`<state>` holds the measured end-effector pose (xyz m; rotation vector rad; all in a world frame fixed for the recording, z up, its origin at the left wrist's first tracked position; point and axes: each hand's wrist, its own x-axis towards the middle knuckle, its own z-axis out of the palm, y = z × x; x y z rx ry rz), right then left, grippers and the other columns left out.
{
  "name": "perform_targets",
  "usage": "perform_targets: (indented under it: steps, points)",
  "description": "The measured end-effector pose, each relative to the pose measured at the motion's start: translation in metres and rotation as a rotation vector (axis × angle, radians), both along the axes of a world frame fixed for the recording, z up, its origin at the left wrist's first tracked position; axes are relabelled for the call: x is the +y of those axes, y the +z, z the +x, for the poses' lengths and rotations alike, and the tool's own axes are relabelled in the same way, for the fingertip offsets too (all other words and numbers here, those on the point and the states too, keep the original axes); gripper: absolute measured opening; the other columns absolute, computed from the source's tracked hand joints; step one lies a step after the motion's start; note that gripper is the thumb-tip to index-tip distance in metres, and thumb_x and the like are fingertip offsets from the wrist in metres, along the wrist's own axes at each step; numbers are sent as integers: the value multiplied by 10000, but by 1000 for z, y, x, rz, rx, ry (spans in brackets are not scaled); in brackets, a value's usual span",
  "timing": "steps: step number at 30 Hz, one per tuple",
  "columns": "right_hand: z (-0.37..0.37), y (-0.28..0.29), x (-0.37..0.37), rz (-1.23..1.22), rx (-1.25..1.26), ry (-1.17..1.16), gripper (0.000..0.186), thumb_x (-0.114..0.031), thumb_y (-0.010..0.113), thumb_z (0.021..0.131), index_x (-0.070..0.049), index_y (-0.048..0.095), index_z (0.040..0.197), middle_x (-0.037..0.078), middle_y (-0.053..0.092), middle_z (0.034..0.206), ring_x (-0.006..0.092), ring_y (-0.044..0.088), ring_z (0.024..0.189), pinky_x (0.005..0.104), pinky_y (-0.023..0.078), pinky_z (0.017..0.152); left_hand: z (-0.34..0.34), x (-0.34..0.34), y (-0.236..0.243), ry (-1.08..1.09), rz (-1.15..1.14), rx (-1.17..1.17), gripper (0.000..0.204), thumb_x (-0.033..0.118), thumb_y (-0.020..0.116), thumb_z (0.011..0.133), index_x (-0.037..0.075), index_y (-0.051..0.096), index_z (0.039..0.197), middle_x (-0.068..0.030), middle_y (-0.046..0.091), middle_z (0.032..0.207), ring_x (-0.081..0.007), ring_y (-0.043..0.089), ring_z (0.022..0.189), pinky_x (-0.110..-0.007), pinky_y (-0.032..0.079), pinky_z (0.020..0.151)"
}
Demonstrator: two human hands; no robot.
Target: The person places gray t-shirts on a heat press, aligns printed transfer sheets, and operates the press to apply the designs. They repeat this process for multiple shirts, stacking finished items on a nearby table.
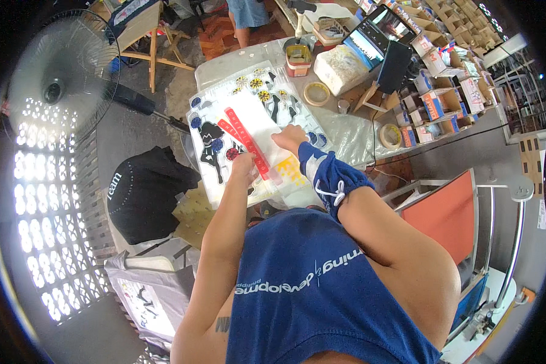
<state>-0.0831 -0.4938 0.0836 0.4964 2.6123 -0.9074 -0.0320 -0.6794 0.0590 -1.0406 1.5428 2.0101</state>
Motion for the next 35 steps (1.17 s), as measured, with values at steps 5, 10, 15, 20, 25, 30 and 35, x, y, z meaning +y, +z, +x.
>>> perform_targets:
  steps: [5,10,15,20,25,30,35]
  points:
    - [0,11,-7,-274,51,-3,618,-282,675,746,138,582,1190,339,658,1149,475,650,1089,459,526,954,3,-4,9,-31,12,25,90,94,595,871,160,592,932,0,483,876,-155,479,853,-516,458,833]
    - [24,31,-34,-95,167,196,629,-201,665,748,77,460,1274,294,640,1182,469,638,1106,523,498,971,-8,-10,9,-100,-34,-57,64,129,574,895,181,605,914,23,483,826,-129,479,811,-537,471,814]
    - [19,25,-34,-211,140,85,598,-235,660,779,64,476,1263,279,584,1247,468,614,1124,529,495,976,-2,-9,6,-76,-38,23,79,109,559,896,169,610,901,43,485,762,-103,480,755,-502,478,825]
    - [5,-4,-16,-45,150,86,595,-264,653,805,81,480,1258,282,522,1296,470,607,1135,523,491,990,1,-17,2,-124,-24,98,111,106,560,898,174,616,965,43,498,765,-104,483,744,-480,487,829]
    - [-7,-9,-9,-231,52,-39,585,-251,624,759,93,577,1230,322,634,1227,436,628,1160,449,516,978,2,-16,3,-90,1,103,141,94,585,892,163,595,1014,29,505,827,-125,491,836,-491,473,807]
    - [-18,-4,-2,-303,56,72,428,-255,609,724,73,728,972,317,692,1040,427,679,1046,428,543,914,-3,-23,1,-107,11,91,170,103,574,916,160,596,1075,36,526,877,-116,502,830,-521,484,851]
    - [-27,-7,-11,-140,68,301,419,-270,648,705,21,755,988,280,708,1065,416,685,1060,428,544,922,-4,-22,8,-73,-21,46,220,113,594,903,149,588,1120,33,552,953,-125,523,844,-569,475,920]
